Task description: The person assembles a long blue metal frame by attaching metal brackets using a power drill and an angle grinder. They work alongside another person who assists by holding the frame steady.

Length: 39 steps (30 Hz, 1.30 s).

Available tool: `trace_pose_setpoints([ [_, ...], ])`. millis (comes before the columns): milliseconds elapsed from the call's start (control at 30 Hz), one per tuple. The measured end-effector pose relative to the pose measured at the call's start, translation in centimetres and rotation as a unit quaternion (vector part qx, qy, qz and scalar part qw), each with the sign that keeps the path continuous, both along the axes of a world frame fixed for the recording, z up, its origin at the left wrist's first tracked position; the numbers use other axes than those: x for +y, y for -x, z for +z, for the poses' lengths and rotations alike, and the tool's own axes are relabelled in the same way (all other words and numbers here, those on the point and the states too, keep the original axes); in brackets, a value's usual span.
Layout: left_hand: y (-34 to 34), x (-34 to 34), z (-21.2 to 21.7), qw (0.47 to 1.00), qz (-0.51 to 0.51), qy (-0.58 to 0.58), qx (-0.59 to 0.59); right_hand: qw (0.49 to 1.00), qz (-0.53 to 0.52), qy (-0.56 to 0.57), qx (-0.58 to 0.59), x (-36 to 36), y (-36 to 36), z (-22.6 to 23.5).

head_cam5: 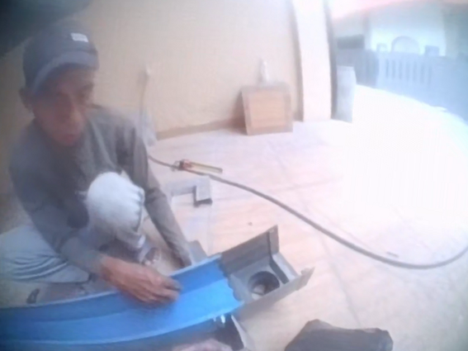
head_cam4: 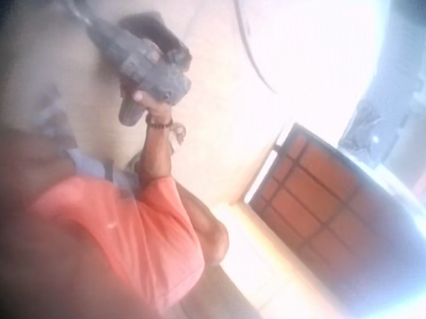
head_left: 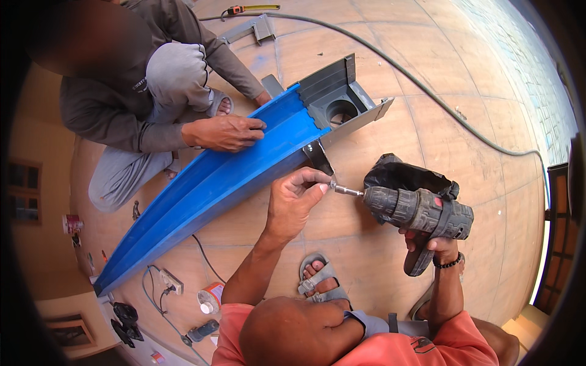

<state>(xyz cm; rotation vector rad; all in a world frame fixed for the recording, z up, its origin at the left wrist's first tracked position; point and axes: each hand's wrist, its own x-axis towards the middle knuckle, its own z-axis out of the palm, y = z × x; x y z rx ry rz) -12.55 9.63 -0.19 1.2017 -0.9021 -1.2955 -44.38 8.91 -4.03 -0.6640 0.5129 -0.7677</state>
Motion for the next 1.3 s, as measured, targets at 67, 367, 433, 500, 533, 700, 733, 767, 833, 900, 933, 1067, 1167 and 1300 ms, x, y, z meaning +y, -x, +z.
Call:
trace_pose_setpoints([
  [67,-0.1,0.0,0.1,1.0,-0.007,0.004,-0.008,1.0,0.012,-0.005,0.0,-0.1,0.4,-0.4],
  [367,-0.2,0.0,1.2,0.995,-0.045,-0.012,-0.085,1.0,0.002,-0.002,-0.009,-0.3,-0.2,0.2],
  [433,-0.6,-0.1,1.6,0.992,-0.062,-0.006,-0.114,1.0,0.012,0.01,-0.011,-0.5,-0.2,-0.2],
  [500,-0.7,-0.1,2.0,0.988,-0.077,-0.012,-0.135,0.999,-0.002,0.045,-0.004,-0.7,-0.9,0.7],
  [533,-0.8,-0.1,2.1,0.986,-0.084,-0.015,-0.146,0.998,-0.015,0.069,0.001,-0.8,-1.4,1.1],
  [700,-0.9,0.0,1.6,0.983,-0.045,0.102,-0.143,1.0,-0.015,0.022,-0.014,-0.4,-1.9,0.9],
  [733,-0.8,0.0,1.5,0.985,-0.033,0.116,-0.122,1.0,-0.018,-0.008,-0.016,0.0,-1.8,1.0],
  [767,-1.0,-0.1,1.6,0.982,-0.039,0.115,-0.142,0.999,-0.02,-0.015,-0.027,0.2,-1.9,0.4],
  [833,-1.5,-0.4,2.1,0.976,-0.052,0.112,-0.181,0.999,-0.023,-0.021,-0.039,0.5,-1.9,-0.7],
  [900,-1.8,-0.3,2.5,0.982,-0.077,0.041,-0.169,0.999,-0.018,-0.009,-0.03,0.4,-1.9,-0.4],
  [933,-1.9,-0.2,2.5,0.983,-0.088,0.006,-0.164,1.0,-0.013,0.002,-0.022,0.2,-2.0,-0.1],
  [1067,-1.6,0.2,2.4,0.993,-0.046,0.036,-0.105,1.0,-0.022,0.006,-0.018,0.2,-2.7,0.1],
  [1167,-0.9,0.0,2.1,0.998,-0.014,0.06,-0.021,1.0,-0.015,0.002,-0.023,0.6,-2.7,-0.5],
  [1300,-1.3,0.2,1.0,0.995,0.004,0.092,0.039,0.999,0.013,-0.019,-0.045,1.1,-3.2,-1.6],
])
